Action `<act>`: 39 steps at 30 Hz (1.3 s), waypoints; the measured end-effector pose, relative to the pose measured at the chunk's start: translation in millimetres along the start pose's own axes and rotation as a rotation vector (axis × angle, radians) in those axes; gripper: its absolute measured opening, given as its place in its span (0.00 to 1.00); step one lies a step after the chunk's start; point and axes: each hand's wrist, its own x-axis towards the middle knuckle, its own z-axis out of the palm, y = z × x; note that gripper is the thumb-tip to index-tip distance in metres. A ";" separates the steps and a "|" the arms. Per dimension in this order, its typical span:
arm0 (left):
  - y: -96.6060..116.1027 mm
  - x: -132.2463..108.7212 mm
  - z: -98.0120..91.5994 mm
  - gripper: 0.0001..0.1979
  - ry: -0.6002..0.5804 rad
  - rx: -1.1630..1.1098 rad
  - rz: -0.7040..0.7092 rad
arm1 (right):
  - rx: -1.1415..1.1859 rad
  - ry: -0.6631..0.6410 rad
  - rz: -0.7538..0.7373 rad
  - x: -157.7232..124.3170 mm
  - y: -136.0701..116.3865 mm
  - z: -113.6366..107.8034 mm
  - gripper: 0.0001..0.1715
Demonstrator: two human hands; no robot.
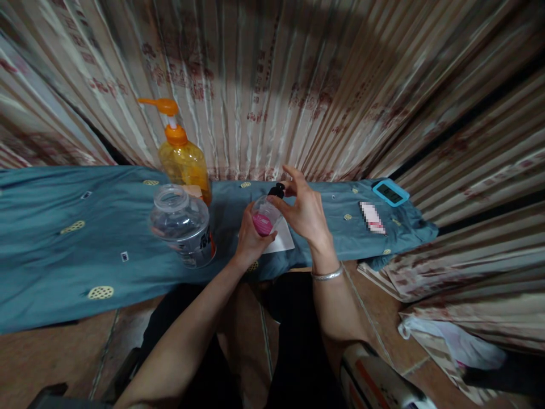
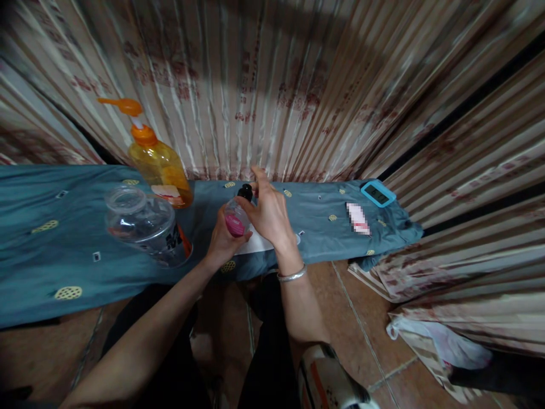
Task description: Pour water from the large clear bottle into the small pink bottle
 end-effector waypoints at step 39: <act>-8.5 2.4 -8.4 0.48 0.084 0.054 0.042 | -0.388 -0.230 0.475 -27.3 105.1 12.9 0.26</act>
